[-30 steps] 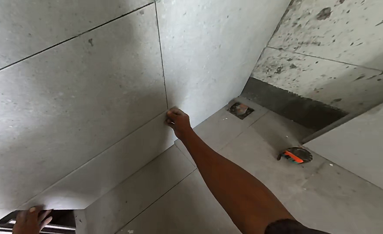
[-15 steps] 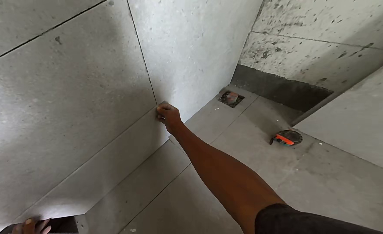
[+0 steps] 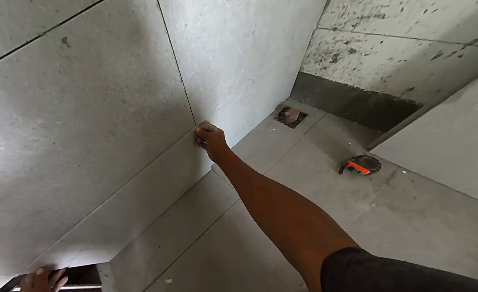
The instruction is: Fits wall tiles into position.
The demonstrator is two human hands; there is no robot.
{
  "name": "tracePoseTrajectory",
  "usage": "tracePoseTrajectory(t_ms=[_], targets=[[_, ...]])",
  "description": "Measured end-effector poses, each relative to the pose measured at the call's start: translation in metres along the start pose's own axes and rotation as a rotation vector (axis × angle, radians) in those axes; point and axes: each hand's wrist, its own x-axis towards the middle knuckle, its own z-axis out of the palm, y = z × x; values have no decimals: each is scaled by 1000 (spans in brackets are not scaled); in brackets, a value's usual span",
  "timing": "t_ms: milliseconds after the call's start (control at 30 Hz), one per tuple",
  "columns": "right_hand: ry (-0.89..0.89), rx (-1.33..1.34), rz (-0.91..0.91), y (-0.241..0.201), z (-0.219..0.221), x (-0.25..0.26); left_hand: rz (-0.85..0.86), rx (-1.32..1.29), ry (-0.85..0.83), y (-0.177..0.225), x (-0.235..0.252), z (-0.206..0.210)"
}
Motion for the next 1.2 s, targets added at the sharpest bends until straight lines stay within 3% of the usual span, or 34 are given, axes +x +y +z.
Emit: tracePoseTrajectory(t_ms=[1200], targets=[[10, -9, 0, 0, 0, 0, -26, -5, 9, 3, -2, 1]])
